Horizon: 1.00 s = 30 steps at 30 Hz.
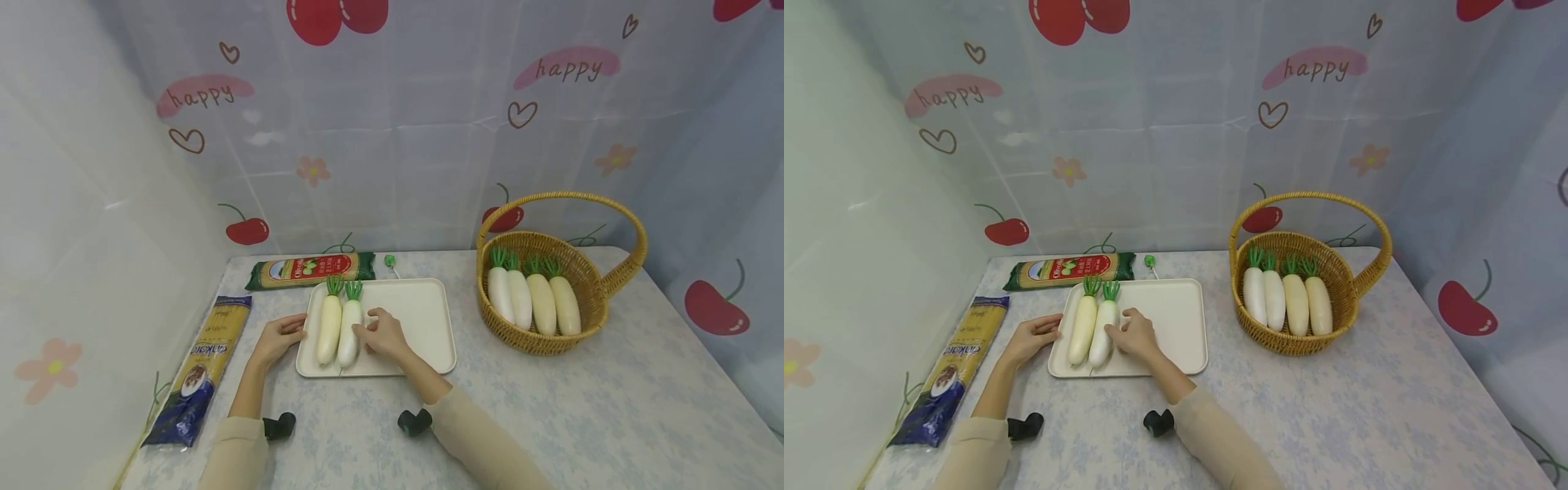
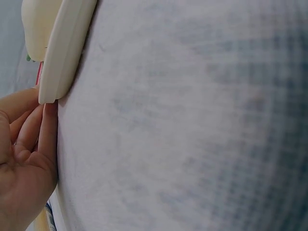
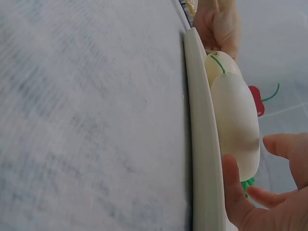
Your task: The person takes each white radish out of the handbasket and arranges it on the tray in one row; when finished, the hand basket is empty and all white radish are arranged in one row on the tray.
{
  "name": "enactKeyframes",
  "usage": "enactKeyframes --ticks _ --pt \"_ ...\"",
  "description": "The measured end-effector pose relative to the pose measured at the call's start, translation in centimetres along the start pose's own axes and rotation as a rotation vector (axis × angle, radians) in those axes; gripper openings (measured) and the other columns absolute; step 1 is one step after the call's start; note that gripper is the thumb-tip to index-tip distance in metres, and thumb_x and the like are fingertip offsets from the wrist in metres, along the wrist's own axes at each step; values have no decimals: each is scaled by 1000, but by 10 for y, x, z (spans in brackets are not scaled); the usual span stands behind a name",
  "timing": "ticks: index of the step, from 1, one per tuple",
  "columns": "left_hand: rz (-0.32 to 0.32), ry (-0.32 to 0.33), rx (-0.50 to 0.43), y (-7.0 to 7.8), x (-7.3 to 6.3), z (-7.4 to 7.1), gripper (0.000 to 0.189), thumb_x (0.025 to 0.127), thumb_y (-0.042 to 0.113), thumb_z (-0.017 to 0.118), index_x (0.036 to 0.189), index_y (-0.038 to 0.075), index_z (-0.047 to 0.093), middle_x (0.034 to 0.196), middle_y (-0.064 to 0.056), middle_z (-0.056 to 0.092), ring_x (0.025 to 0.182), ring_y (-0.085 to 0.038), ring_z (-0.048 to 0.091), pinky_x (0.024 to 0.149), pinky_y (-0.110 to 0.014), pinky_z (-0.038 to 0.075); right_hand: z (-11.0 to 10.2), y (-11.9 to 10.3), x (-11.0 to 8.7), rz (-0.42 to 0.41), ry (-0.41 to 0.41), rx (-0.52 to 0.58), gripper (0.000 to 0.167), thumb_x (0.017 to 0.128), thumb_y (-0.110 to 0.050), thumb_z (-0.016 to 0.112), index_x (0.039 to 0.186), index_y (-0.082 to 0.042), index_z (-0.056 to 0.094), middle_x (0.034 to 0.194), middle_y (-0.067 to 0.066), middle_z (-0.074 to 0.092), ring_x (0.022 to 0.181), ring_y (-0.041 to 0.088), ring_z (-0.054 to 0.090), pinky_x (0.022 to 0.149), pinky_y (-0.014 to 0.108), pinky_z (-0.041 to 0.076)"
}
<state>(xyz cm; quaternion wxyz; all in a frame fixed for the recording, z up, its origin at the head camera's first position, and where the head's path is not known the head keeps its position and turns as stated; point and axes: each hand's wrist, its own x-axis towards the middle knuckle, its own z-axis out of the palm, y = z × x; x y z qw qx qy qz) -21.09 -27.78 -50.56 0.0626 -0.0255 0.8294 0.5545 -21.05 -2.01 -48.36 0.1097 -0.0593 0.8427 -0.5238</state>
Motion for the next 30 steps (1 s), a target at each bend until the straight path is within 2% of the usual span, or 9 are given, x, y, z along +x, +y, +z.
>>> enactKeyframes --ticks 3,8,18,24,30 --pt "-7 0 6 1 0 0 47 89 3 63 132 -7 49 131 -26 50 122 -36 49 82 -14 46 -7 2 -3 -11 2 10 55 88 -29 64 130 3 49 93 13 66 57 20 65 71 33 52" --pt "-18 8 17 1 0 0 47 88 4 63 132 -6 50 132 -25 51 122 -35 49 83 -16 47 -26 5 -13 -17 -24 95 54 89 -25 65 132 1 48 100 16 63 65 24 67 59 32 55" --pt "-14 6 8 0 0 0 47 89 2 63 133 -7 49 132 -25 50 123 -35 48 81 -13 46 -75 27 -46 -144 -70 158 52 89 -20 64 132 3 47 99 17 62 75 35 66 62 37 56" --pt "-12 3 4 2 -1 1 48 89 2 63 133 -7 48 132 -26 50 122 -34 48 79 -12 46 -108 39 -62 -231 -89 203 49 92 -12 60 135 6 43 104 24 61 82 42 63 66 46 55" --pt "-15 -2 3 4 -2 1 48 89 3 62 134 -7 48 133 -26 49 123 -35 48 79 -11 45 -143 42 -77 -313 -4 172 43 92 -8 59 131 7 46 101 24 62 77 32 65 63 40 56"
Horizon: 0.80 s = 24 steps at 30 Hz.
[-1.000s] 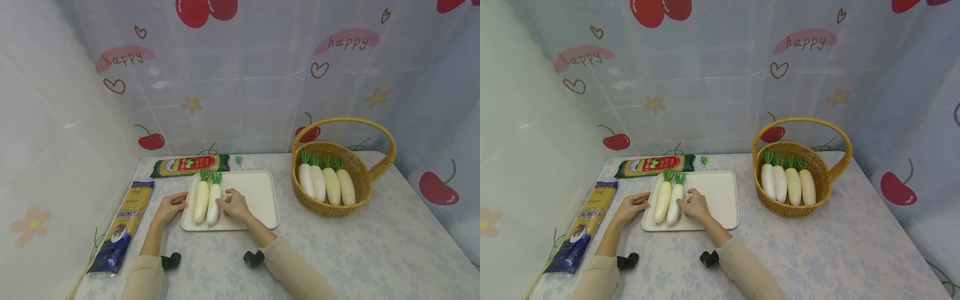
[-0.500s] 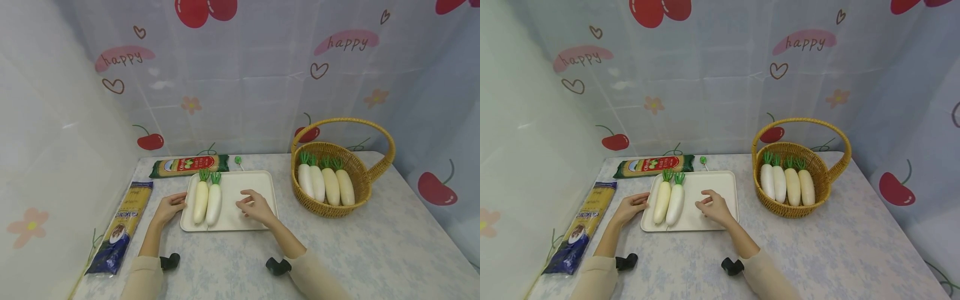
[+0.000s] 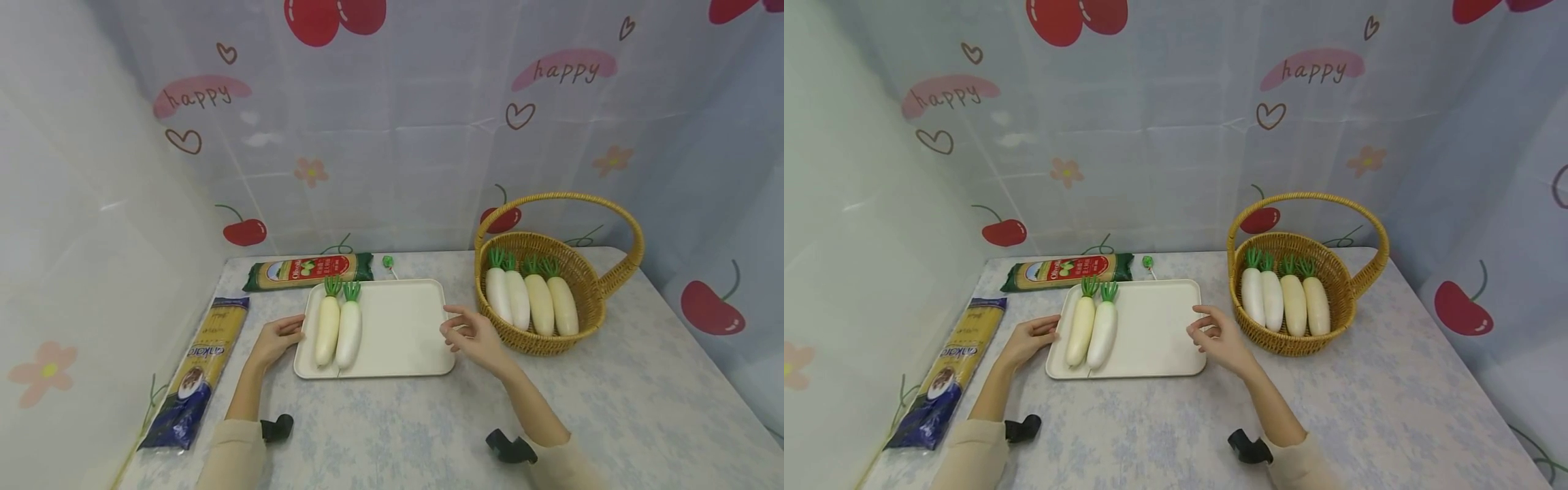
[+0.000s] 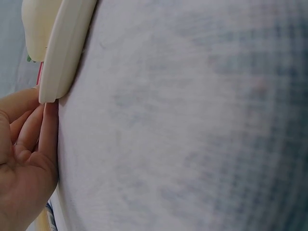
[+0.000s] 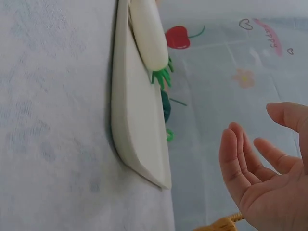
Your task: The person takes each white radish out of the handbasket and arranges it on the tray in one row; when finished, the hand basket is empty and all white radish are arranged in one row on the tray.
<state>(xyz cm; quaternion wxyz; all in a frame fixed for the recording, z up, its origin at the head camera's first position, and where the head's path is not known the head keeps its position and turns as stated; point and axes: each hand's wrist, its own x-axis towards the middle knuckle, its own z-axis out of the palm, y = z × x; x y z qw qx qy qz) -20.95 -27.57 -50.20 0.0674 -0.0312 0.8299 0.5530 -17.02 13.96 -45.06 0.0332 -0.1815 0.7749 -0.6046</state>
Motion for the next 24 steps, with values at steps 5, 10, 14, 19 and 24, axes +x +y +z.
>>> enactKeyframes --ticks 5,10,14,19,24 --pt "0 2 2 -2 0 0 48 89 3 63 134 -6 48 133 -25 49 122 -34 49 80 -12 46 -24 -8 -14 -57 62 -57 42 92 -8 60 129 8 48 99 23 63 76 23 66 62 32 56" --pt "-6 7 6 -3 2 0 47 89 2 62 133 -6 49 132 -24 51 117 -28 54 81 -14 47 -49 -15 -25 -85 125 -87 42 91 -3 59 130 7 47 99 25 63 75 12 65 61 31 56" --pt "3 5 1 -3 3 0 47 89 1 62 133 -6 49 132 -25 50 120 -33 51 81 -14 47 -71 -17 -30 -72 201 -138 42 91 -1 59 130 7 48 99 27 63 72 10 66 59 30 55" --pt "-1 0 -3 -3 3 0 47 89 0 61 133 -7 49 132 -26 50 119 -33 51 81 -14 47 -93 -16 -32 -58 276 -236 43 90 -3 59 131 7 48 97 22 64 72 8 65 58 28 55" --pt "0 -2 -4 -2 2 0 47 89 0 61 133 -7 48 133 -25 49 122 -34 49 80 -13 46 -113 -13 -33 -24 341 -328 44 92 -11 60 131 4 48 100 20 63 74 -4 60 60 21 53"
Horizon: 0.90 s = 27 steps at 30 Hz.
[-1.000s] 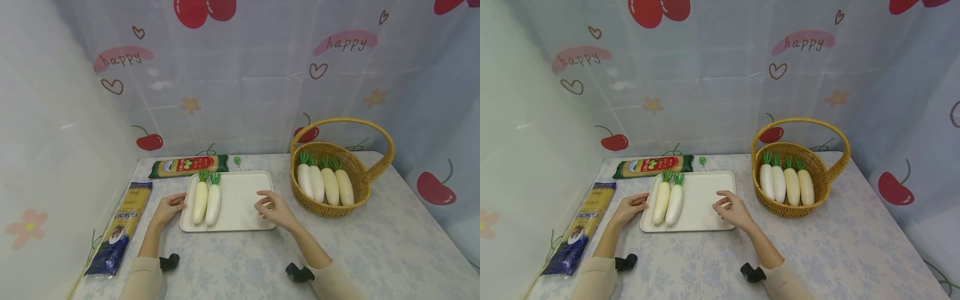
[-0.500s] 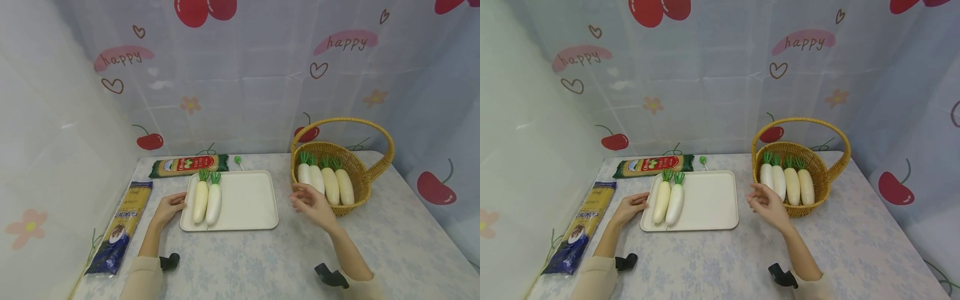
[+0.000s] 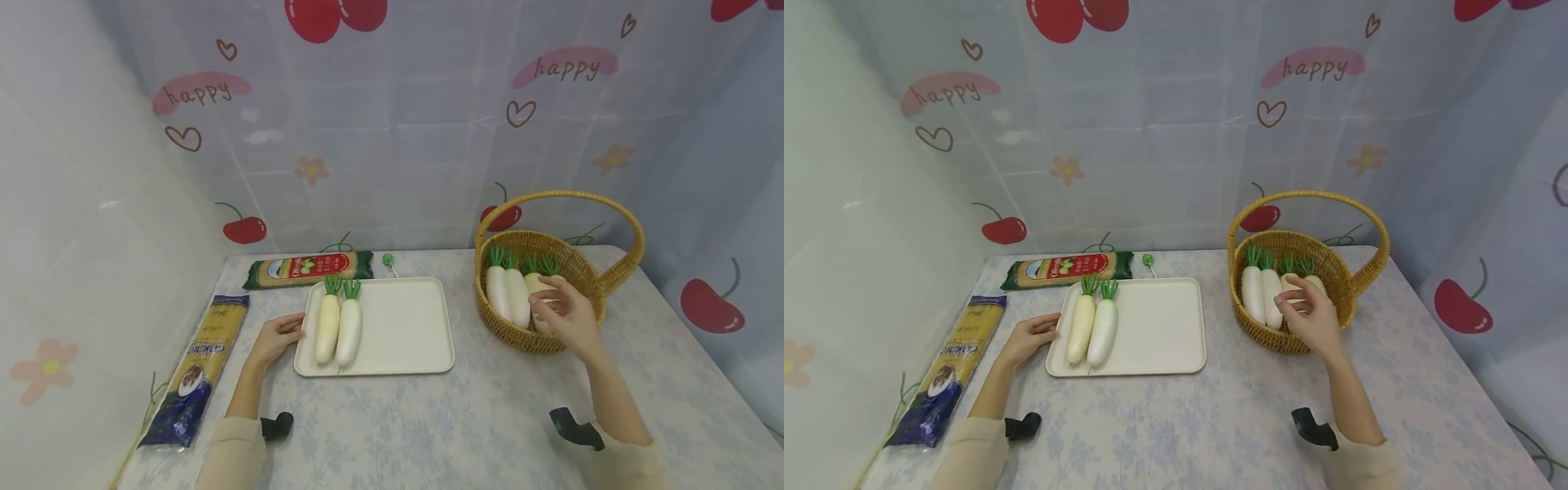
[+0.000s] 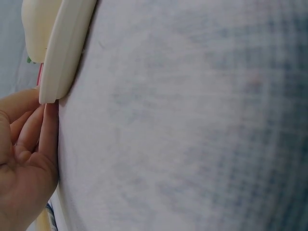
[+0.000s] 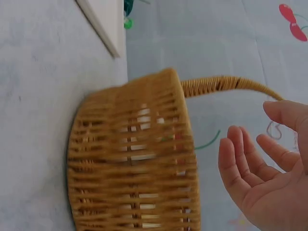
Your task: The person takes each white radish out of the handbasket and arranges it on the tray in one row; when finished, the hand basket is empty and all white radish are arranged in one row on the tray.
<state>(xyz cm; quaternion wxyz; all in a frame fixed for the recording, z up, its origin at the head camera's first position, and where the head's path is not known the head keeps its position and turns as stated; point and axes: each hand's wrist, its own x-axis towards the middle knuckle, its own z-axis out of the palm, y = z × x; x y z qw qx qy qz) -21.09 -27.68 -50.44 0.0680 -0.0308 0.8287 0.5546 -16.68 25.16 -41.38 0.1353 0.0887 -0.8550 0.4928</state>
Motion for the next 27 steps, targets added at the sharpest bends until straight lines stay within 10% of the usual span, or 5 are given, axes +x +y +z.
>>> enactKeyframes --ticks 10,16,27 --pt "3 -6 -4 0 0 0 48 89 1 62 134 -7 48 133 -26 49 122 -35 48 80 -13 47 -18 17 7 93 31 -92 52 93 -21 59 136 4 43 113 29 59 86 0 56 69 9 44" --pt "0 -2 3 0 0 0 47 89 0 61 134 -7 48 133 -26 49 122 -34 49 81 -14 47 -28 26 12 155 -14 -63 61 95 -25 56 142 5 32 130 34 46 112 47 49 85 38 45" --pt "4 7 3 0 0 1 46 88 -2 61 133 -7 49 132 -26 50 118 -34 52 81 -15 48 -32 34 23 207 -10 -57 69 95 -30 55 144 8 26 136 37 37 119 53 41 94 60 37"
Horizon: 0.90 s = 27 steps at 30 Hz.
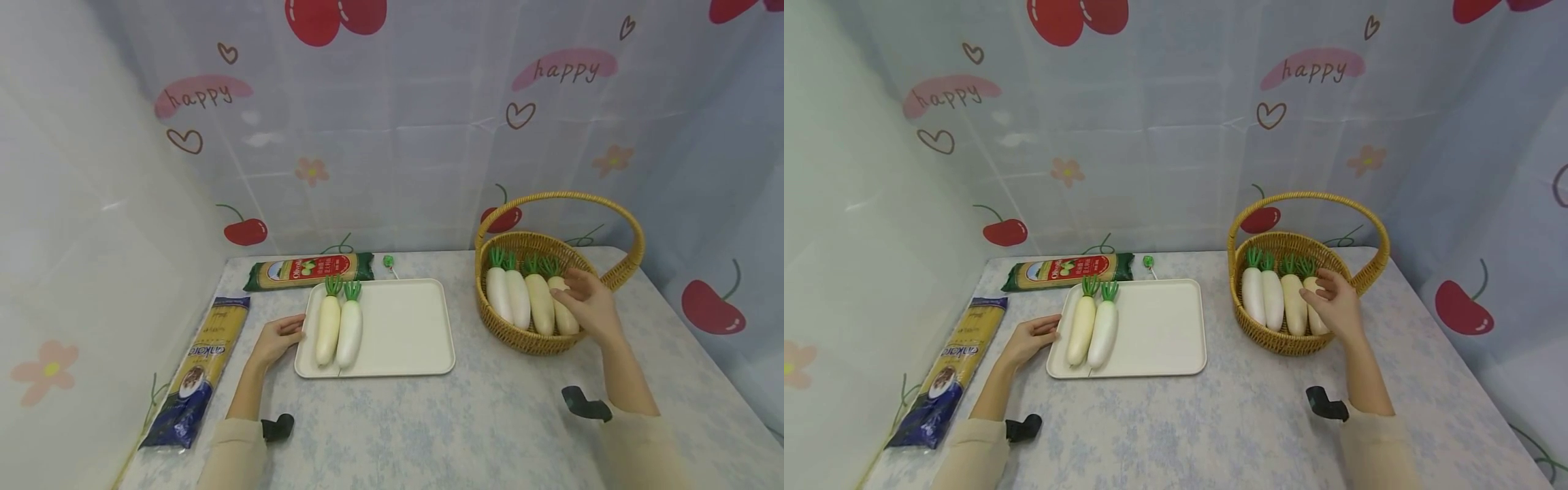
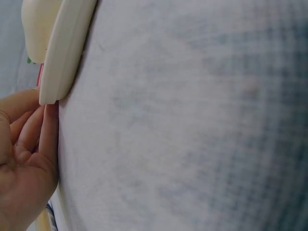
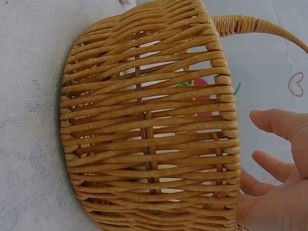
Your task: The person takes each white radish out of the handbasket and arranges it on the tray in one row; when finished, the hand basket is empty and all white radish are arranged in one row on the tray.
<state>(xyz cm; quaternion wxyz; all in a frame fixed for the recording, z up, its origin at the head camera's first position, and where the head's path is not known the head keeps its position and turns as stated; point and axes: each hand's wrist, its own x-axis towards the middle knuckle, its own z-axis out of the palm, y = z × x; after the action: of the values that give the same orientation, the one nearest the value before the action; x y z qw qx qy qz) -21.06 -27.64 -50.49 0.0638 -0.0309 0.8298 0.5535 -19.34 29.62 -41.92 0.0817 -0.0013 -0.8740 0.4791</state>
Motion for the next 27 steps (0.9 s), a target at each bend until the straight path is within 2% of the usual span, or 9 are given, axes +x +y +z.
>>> enactKeyframes --ticks 5,10,15,27 --pt "14 -5 -26 0 -1 1 47 88 -1 62 132 -9 48 131 -28 49 122 -38 48 81 -13 47 3 4 8 2 11 14 69 94 -26 56 143 11 24 138 38 34 121 55 37 95 61 35" --pt "32 -21 -62 1 -2 1 47 88 -3 61 132 -12 46 130 -31 48 123 -40 47 79 -13 47 5 10 18 52 21 10 69 94 -26 56 143 11 25 138 39 33 123 54 36 97 60 34" --pt "17 -27 -63 1 -3 0 48 88 -2 61 133 -11 46 131 -30 49 123 -38 47 79 -14 48 8 14 22 122 15 -2 70 94 -28 55 144 10 24 140 37 32 125 53 35 99 59 34" --pt "11 -7 -18 0 -2 0 47 89 1 62 132 -9 48 131 -28 50 123 -38 48 83 -17 48 10 22 33 203 -14 -56 72 95 -31 53 145 10 21 142 37 29 128 51 31 100 59 32"
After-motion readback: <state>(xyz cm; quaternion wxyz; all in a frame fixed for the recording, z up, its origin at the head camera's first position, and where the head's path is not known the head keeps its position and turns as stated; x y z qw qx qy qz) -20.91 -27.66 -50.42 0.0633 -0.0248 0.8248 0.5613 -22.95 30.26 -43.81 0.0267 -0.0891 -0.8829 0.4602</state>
